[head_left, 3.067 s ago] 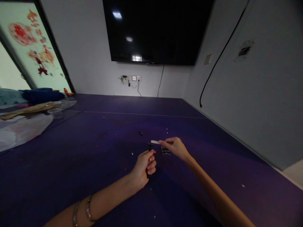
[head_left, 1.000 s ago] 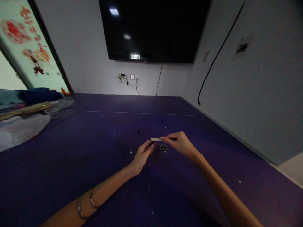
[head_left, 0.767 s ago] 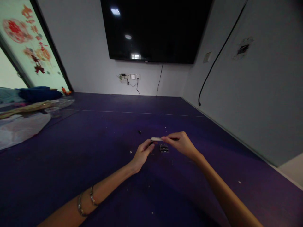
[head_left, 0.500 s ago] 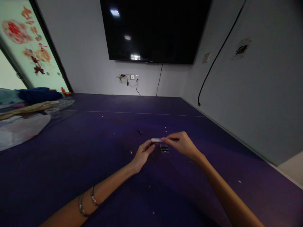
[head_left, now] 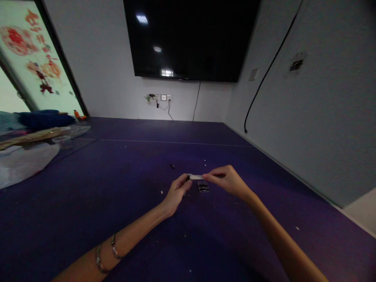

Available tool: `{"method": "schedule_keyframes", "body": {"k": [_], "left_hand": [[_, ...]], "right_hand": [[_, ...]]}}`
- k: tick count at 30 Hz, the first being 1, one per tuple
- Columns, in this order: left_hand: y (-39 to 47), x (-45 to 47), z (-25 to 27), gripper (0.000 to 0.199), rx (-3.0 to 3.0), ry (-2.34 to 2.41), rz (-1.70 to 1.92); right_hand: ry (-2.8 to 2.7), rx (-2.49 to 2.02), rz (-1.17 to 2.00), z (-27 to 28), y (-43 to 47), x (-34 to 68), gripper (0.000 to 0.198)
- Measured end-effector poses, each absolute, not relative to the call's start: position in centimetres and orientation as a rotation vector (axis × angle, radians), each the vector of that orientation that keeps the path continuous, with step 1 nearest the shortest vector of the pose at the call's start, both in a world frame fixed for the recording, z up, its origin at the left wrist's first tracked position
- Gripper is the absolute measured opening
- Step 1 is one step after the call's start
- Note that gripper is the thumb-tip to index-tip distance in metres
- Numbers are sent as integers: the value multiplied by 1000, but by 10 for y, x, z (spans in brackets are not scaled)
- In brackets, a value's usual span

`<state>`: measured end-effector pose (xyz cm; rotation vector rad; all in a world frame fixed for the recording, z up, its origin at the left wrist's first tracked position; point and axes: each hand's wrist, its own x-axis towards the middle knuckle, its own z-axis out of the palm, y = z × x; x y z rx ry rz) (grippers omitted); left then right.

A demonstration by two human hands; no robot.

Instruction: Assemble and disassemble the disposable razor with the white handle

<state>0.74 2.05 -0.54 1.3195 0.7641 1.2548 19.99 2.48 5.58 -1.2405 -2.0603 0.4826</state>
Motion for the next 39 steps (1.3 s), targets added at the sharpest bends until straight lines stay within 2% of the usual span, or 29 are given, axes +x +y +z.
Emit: {"method": "schedule_keyframes", "body": {"k": [4,9,14,18,21,27,33,39], "left_hand": [[25,9,-9,19,1256,751,1262],[29,9,-12,23,1118,659,1227],[28,10,-6,25,1005,551,1177],[25,11,-2,24,941,529,1118],[25,10,-1,23,917,523,1081],[24,0,6,22,957,542,1115],[21,-7,9,22,1045,539,1120],[18,-7,8,19,1076,547,1110]], "right_hand": [[-1978,-1244,460,55,24,199,45],[-2095,-1132,715,59,20,196,43],[-1749,-1120,895,60,25,195,38],[-1499,-1074,1143,47,29,190,50],[-1387,-1081,1180,34,27,185,51],[-1613,-1305,899,12,28,187,36],[-1974,-1566,288,1,32,184,47],[-2170,-1877,202,-8,24,159,36]]}}
